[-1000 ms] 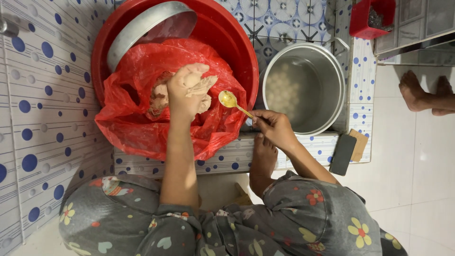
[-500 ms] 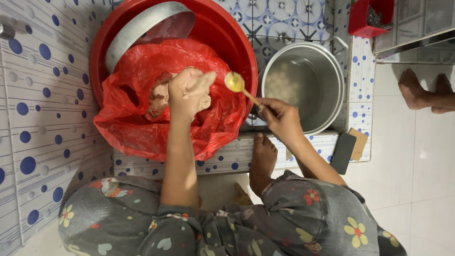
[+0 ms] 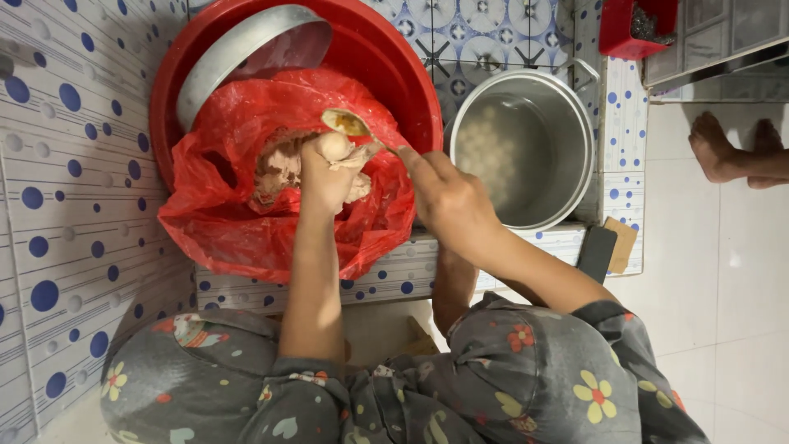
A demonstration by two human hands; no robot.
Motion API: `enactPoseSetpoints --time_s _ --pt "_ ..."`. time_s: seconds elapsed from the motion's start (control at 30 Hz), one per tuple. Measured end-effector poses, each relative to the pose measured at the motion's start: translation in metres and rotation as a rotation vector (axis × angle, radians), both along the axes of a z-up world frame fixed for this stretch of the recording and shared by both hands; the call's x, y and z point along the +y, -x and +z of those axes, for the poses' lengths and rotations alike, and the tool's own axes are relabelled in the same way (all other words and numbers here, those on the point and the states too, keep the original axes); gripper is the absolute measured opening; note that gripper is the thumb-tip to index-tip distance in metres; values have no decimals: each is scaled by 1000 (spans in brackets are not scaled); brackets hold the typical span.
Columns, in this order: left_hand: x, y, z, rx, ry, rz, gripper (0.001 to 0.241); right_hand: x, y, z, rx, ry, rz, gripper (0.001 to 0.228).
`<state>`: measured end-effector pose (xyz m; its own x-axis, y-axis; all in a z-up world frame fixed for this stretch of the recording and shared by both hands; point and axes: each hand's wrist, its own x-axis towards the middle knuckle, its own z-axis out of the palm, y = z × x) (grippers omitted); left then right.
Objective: Scoop meat paste from a bowl and drop it into a pot of water to make meatballs
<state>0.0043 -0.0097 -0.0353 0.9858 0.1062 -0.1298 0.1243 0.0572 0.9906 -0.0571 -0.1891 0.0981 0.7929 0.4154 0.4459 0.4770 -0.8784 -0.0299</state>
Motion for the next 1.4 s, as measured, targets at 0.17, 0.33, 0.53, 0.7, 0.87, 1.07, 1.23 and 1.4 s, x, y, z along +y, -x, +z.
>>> enactPoseSetpoints --time_s 0.17,0.33,0.53,0.7,0.87,1.07,1.23,1.4 --pt "-4 -7 -23 174 119 17 24 5 7 -20 154 -88 -2 27" --pt "-2 3 -19 130 -546 -23 14 -5 -6 -21 637 -635 8 24" --pt "-2 -4 -47 68 -584 -67 7 -53 4 -14 953 -956 -193 28" --pt "1 -8 -76 -63 -452 33 20 -164 6 -118 635 -649 -597 26" --pt "3 -16 -70 94 -290 11 20 -216 16 -203 641 -512 -721 26" --pt "0 -19 -86 274 -25 20 27 -213 11 -204 517 -522 -694 23" --pt "-3 3 26 177 269 111 49 -137 11 -116 464 -628 -528 22" --pt "-1 12 102 212 658 232 42 -55 21 -67 789 -618 -133 23"
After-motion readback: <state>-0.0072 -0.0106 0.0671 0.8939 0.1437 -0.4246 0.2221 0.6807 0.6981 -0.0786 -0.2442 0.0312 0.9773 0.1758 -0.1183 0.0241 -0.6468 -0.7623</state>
